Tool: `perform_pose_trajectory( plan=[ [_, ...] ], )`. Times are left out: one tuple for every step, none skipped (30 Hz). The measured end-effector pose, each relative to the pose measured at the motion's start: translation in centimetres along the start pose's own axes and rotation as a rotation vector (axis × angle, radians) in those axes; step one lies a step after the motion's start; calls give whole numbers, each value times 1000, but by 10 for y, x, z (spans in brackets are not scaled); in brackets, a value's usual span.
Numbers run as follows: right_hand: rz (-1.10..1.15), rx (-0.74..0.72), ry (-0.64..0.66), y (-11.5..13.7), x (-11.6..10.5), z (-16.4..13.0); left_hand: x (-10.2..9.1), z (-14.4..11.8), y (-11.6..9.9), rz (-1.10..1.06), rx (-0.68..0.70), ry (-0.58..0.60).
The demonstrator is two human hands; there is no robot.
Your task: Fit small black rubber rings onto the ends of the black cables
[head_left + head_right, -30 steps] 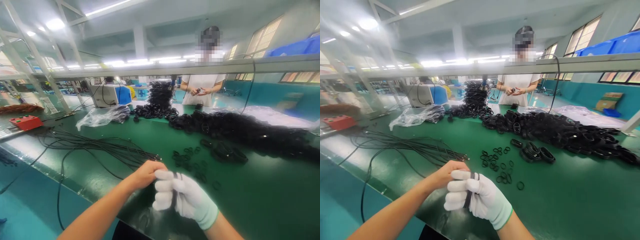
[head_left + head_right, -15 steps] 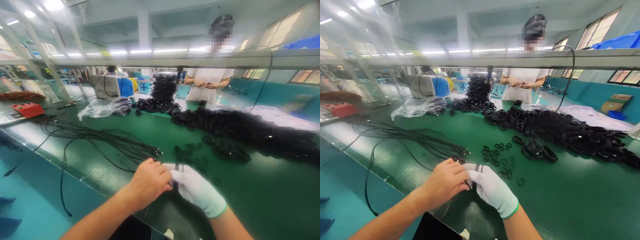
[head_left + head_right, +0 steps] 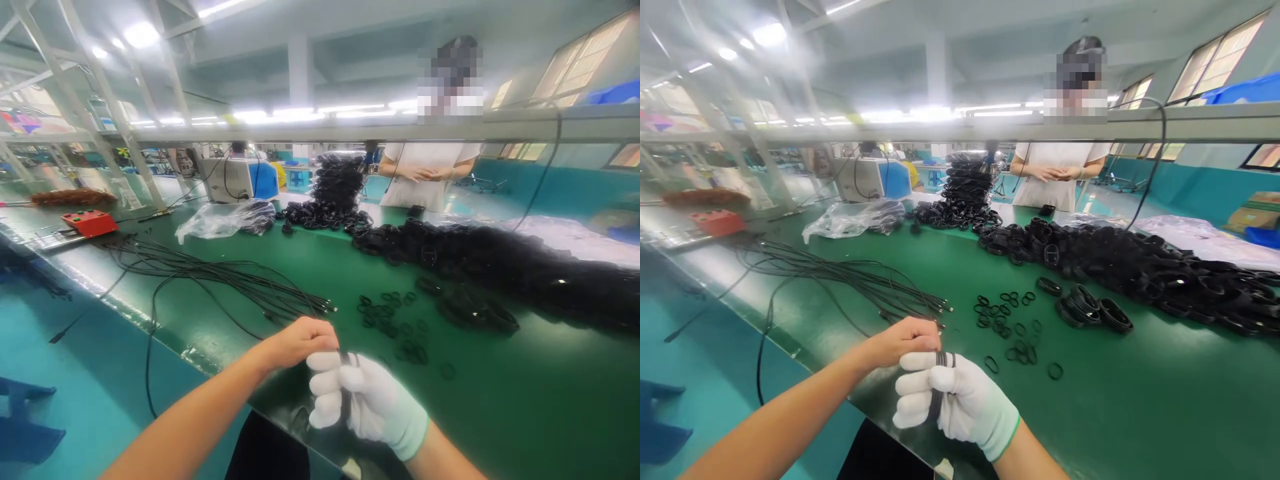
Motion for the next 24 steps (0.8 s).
perform_pose_trajectory(
  plan=[
    [-25,-100,-19,5,1,-1,-3,1,1,29,-8,-3],
    [-58,-202,-44,10,1,-3,-6,1,2,51,-17,-7],
    [-92,-298,-73,17,1,-6,-7,1,3,84,-33,-20],
    [-124,-377,-104,23,1,-8,-7,0,4,136,-58,-44],
    [-151,-441,-139,30,0,-11,-5,-2,3,212,-97,-80],
    [-171,-490,-173,36,-1,-13,0,-4,1,315,-150,-125],
    [-192,-527,-207,42,-3,-15,7,-7,-3,435,-213,-166],
    [-212,-552,-240,46,-5,-16,15,-11,-7,562,-275,-198],
    [-232,-568,-272,49,-7,-17,24,-14,-14,679,-323,-217],
    [-249,-581,-298,51,-9,-18,33,-17,-20,770,-343,-225],
    [-263,-592,-315,52,-10,-18,41,-19,-27,842,-340,-228],
    [-276,-599,-325,53,-11,-18,48,-21,-34,895,-319,-230],
    [-290,-606,-332,53,-12,-18,54,-22,-39,930,-291,-234],
    [-304,-609,-338,52,-12,-18,59,-22,-43,951,-259,-239],
    [-319,-610,-345,52,-12,-17,62,-23,-46,963,-227,-241],
    [-336,-606,-354,51,-11,-17,64,-23,-47,970,-194,-243],
    [-356,-599,-369,50,-10,-16,65,-22,-47,979,-156,-248],
    [-381,-591,-390,48,-9,-15,64,-22,-47,997,-102,-260],
    [-413,-579,-414,47,-8,-15,62,-21,-47,1027,-30,-274],
    [-457,-561,-432,45,-7,-14,58,-20,-47,1068,61,-284],
    [-513,-516,-439,43,-6,-13,51,-18,-48,1117,162,-286],
    [-565,-453,-427,40,-5,-11,43,-16,-49,1163,270,-275],
    [-597,-385,-390,37,-4,-10,33,-14,-51,1195,372,-248],
    [-601,-322,-336,34,-3,-9,23,-11,-52,1206,451,-209]
  ],
)
Point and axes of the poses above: each hand's wrist, its own z-axis towards the middle knuckle, its own x-axis out of the palm, y = z × x, the point moved 1 cm from there along z, towards the middle knuckle, and after that the axes turned 5 degrees about z, right-handed, at the moved point
